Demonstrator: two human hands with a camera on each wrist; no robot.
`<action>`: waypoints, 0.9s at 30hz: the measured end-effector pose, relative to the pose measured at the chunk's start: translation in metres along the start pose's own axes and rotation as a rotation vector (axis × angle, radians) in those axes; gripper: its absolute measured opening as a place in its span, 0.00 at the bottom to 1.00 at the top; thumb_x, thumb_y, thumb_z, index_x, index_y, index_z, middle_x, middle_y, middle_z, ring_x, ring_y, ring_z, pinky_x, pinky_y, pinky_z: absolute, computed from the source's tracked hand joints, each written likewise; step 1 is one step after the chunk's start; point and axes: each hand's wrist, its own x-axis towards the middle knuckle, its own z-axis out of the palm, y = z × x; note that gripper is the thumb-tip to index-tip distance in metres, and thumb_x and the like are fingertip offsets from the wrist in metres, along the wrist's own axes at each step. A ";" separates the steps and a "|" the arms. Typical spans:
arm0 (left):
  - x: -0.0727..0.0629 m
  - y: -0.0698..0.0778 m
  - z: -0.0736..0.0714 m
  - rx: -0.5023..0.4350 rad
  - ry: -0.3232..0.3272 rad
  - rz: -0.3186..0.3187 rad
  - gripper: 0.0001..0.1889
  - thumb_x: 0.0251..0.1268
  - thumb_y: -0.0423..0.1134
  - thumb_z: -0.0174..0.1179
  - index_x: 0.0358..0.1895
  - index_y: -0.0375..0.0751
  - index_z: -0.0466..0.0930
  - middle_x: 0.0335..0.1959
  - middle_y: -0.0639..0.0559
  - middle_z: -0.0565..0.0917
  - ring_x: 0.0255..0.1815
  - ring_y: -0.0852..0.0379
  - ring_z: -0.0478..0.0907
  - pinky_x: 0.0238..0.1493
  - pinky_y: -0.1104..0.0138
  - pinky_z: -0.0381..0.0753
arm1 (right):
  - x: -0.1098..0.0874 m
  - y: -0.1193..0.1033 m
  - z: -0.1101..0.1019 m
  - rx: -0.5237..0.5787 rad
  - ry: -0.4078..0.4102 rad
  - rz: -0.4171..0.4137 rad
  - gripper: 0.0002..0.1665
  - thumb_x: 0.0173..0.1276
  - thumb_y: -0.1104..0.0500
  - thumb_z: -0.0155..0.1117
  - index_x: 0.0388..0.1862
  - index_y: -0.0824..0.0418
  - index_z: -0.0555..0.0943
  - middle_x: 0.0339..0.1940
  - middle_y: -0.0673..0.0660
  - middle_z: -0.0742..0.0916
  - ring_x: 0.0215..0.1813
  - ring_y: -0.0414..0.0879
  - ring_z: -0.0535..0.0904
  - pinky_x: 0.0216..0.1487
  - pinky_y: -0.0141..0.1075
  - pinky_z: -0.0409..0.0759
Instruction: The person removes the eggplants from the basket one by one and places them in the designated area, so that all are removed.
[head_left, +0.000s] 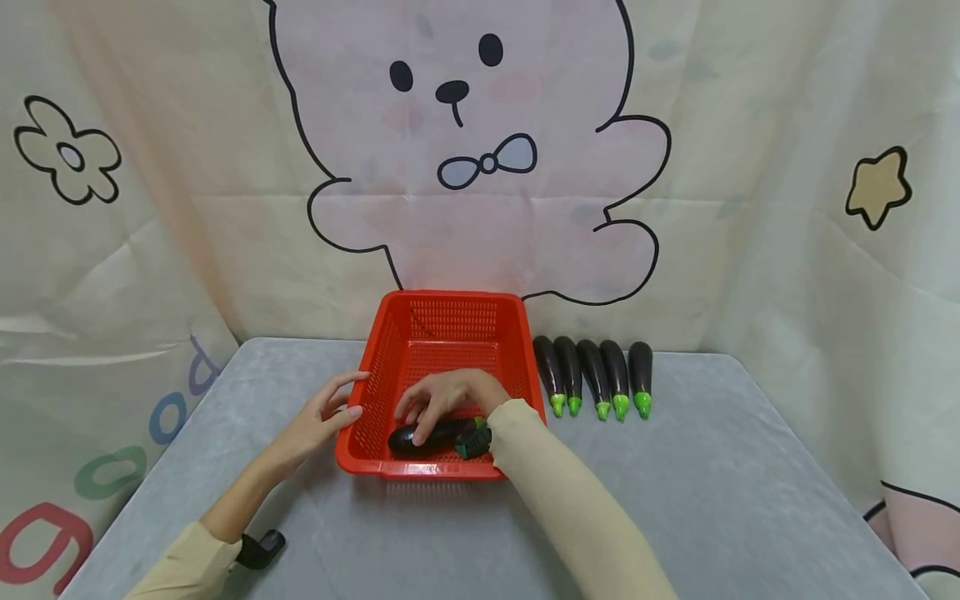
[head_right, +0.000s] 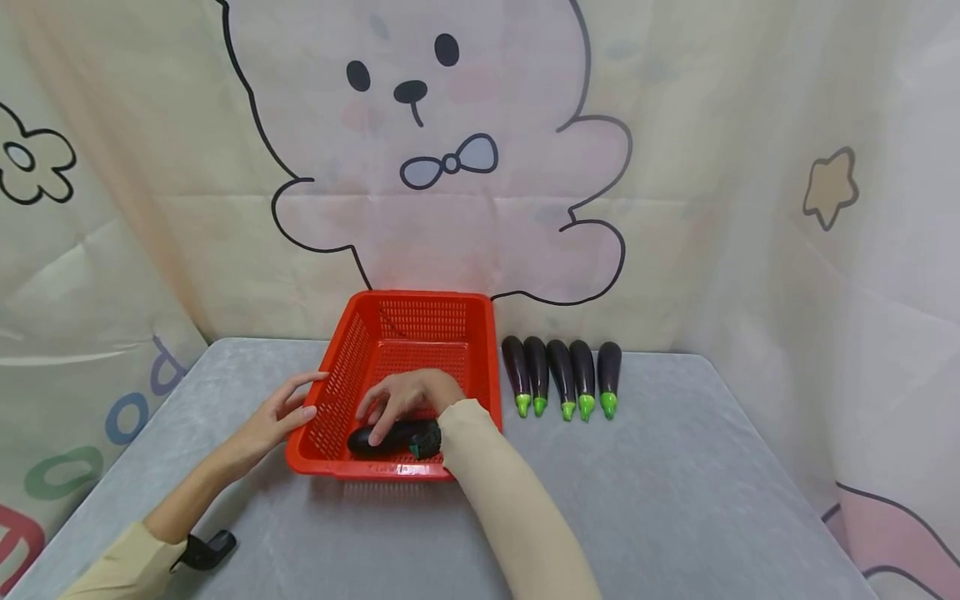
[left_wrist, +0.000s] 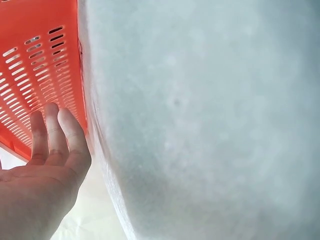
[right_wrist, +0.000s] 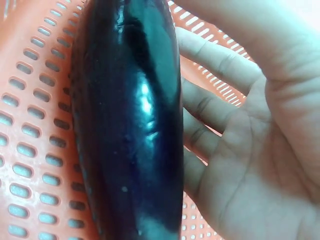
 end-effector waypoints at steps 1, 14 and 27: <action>0.000 0.000 0.000 0.000 0.002 0.000 0.30 0.76 0.40 0.56 0.77 0.49 0.59 0.66 0.30 0.70 0.60 0.37 0.75 0.52 0.57 0.82 | 0.000 0.000 0.000 0.002 0.004 -0.004 0.34 0.57 0.57 0.80 0.63 0.56 0.80 0.54 0.52 0.84 0.55 0.47 0.79 0.54 0.38 0.80; -0.002 0.000 0.003 0.008 0.011 -0.016 0.32 0.74 0.42 0.59 0.77 0.51 0.58 0.68 0.33 0.69 0.59 0.38 0.77 0.53 0.54 0.82 | 0.002 -0.001 0.004 0.114 -0.010 -0.083 0.34 0.62 0.59 0.74 0.68 0.59 0.77 0.60 0.55 0.83 0.58 0.46 0.80 0.59 0.40 0.78; -0.001 0.000 0.001 0.000 0.001 0.001 0.30 0.76 0.40 0.57 0.77 0.50 0.60 0.66 0.31 0.70 0.61 0.36 0.75 0.52 0.57 0.81 | 0.009 0.000 0.006 0.072 -0.042 -0.086 0.26 0.59 0.63 0.77 0.58 0.59 0.85 0.54 0.52 0.87 0.54 0.49 0.81 0.56 0.38 0.79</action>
